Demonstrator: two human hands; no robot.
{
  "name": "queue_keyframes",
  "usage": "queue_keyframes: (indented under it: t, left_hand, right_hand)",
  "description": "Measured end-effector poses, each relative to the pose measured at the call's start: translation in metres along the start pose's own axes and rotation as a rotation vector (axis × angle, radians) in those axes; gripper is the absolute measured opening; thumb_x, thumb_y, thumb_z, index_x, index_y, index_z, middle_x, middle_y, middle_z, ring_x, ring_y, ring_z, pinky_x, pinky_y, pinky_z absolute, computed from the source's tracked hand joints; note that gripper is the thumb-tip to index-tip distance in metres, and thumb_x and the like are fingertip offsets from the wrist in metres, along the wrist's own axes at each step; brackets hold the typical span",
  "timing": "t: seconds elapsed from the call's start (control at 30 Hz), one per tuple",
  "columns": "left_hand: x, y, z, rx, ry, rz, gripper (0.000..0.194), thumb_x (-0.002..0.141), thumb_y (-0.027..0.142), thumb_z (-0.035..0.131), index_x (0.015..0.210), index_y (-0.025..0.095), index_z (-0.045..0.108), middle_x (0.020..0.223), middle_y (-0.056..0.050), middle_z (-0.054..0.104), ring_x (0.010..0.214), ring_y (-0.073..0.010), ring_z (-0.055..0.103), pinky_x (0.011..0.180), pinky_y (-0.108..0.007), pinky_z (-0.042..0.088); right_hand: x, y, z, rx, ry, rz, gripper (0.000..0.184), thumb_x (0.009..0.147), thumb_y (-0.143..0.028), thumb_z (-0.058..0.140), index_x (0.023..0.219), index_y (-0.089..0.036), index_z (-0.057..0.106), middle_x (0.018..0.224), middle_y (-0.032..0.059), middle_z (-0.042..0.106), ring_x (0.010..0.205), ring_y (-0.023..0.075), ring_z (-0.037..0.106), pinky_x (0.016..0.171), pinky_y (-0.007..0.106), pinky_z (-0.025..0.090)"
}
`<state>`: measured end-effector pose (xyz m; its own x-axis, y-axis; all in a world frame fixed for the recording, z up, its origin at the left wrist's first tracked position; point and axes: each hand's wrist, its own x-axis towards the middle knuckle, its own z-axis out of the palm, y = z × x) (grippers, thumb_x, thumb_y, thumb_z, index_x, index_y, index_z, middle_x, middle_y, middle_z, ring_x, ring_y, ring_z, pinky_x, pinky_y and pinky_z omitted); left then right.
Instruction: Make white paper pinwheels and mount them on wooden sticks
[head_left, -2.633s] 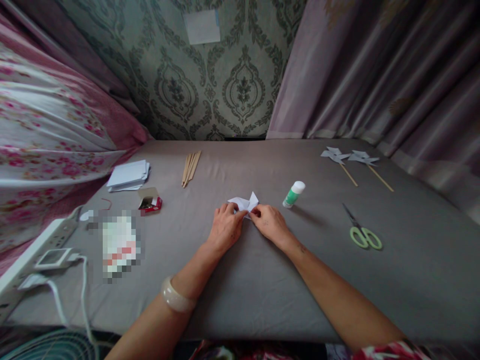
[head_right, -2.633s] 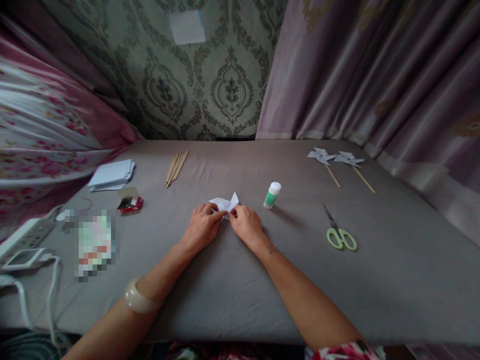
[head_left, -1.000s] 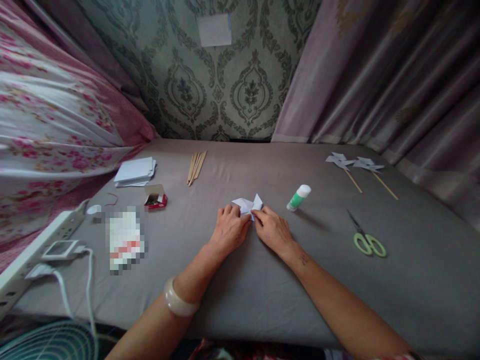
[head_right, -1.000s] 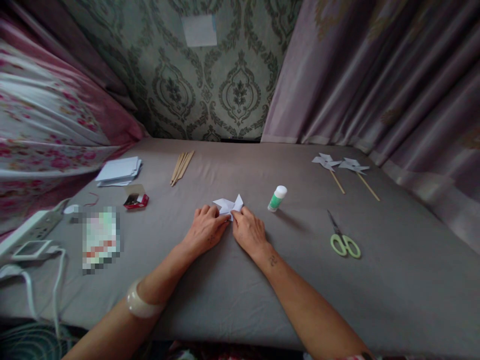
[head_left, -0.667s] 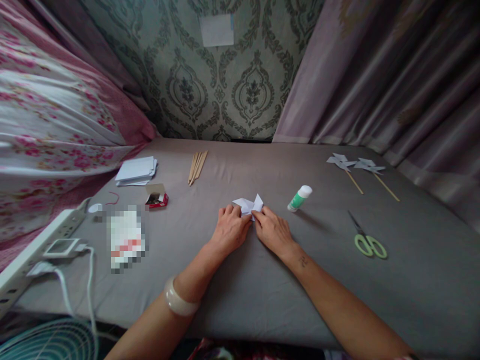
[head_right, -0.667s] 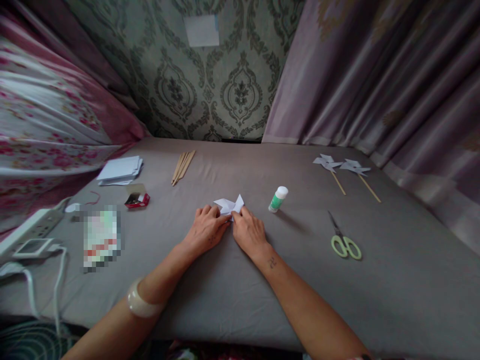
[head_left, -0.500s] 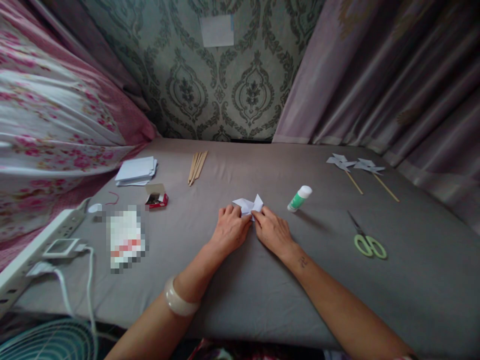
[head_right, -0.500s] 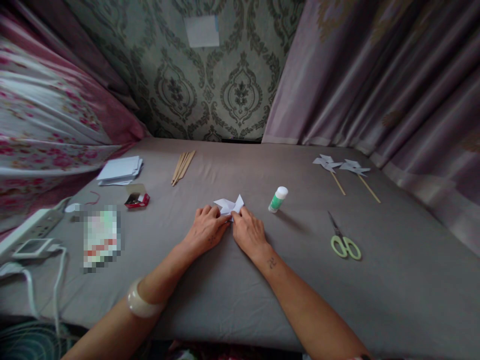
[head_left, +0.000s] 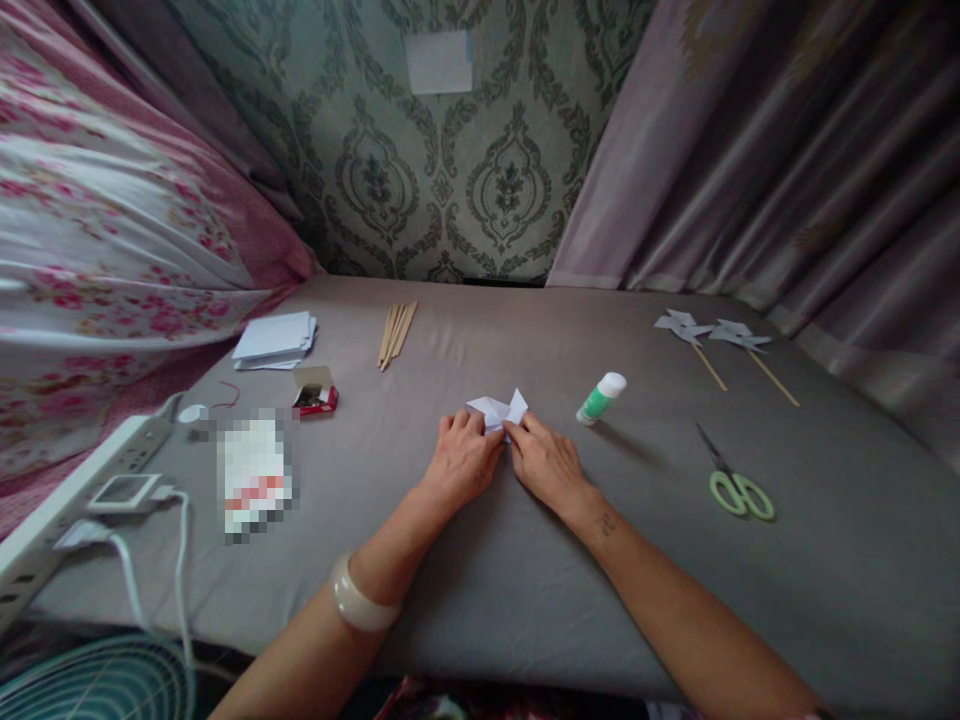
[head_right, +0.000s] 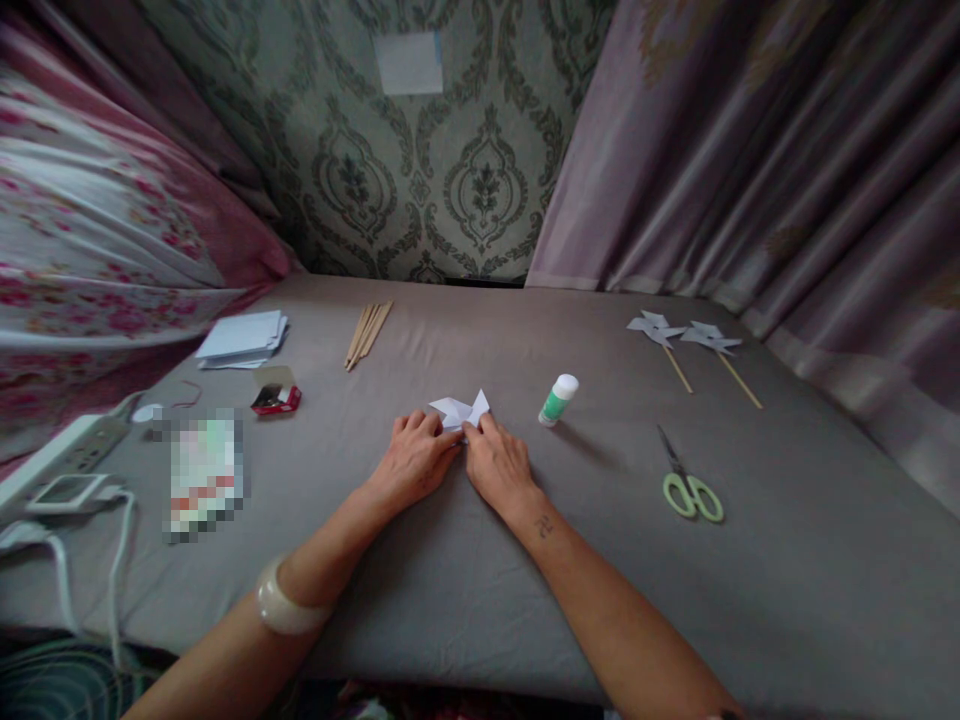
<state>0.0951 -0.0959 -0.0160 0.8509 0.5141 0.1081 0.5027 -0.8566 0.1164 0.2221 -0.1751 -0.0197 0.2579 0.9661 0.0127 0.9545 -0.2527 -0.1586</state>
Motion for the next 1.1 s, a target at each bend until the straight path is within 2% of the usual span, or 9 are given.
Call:
queue_keyframes:
  t: [0.4,0.67,0.87,1.1]
  left_hand:
    - [0.000,-0.001,0.003,-0.011,0.018,0.009,0.035,0.096,0.032,0.036,0.111,0.024,0.065,0.096,-0.011,0.057,0.096,-0.0259,0.047,0.081,-0.040,0.032]
    - [0.000,-0.001,0.003,-0.030,0.024,-0.002,0.035,0.096,0.034,0.036,0.108,0.024,0.067,0.098,-0.011,0.059,0.097,-0.0264,0.047,0.082,-0.040,0.032]
    - [0.000,-0.002,0.004,-0.050,0.030,-0.002,0.035,0.095,0.035,0.038,0.110,0.025,0.068,0.099,-0.011,0.060,0.099,-0.0263,0.048,0.083,-0.040,0.032]
    - [0.000,-0.005,0.005,-0.138,0.059,-0.023,0.032,0.094,0.034,0.041,0.103,0.025,0.071,0.100,-0.010,0.063,0.098,-0.0249,0.051,0.081,-0.038,0.033]
  right_hand:
    - [0.002,-0.002,-0.007,-0.006,-0.034,-0.011,0.041,0.098,-0.023,0.028,0.128,-0.020,0.057,0.114,0.0119,0.059,0.103,0.0231,0.058,0.080,0.032,0.043]
    - [0.019,0.004,-0.019,0.000,-0.082,-0.082,0.036,0.095,-0.020,0.034,0.111,-0.019,0.066,0.112,0.0111,0.060,0.106,0.0232,0.055,0.083,0.033,0.043]
    - [0.025,0.010,-0.022,0.047,-0.104,-0.079,0.035,0.094,-0.019,0.038,0.115,-0.021,0.066,0.116,0.0102,0.061,0.110,0.0216,0.054,0.087,0.031,0.042]
    - [0.030,0.004,-0.026,-0.020,-0.093,-0.101,0.035,0.093,-0.017,0.036,0.107,-0.019,0.068,0.111,0.0122,0.061,0.108,0.0228,0.055,0.084,0.032,0.043]
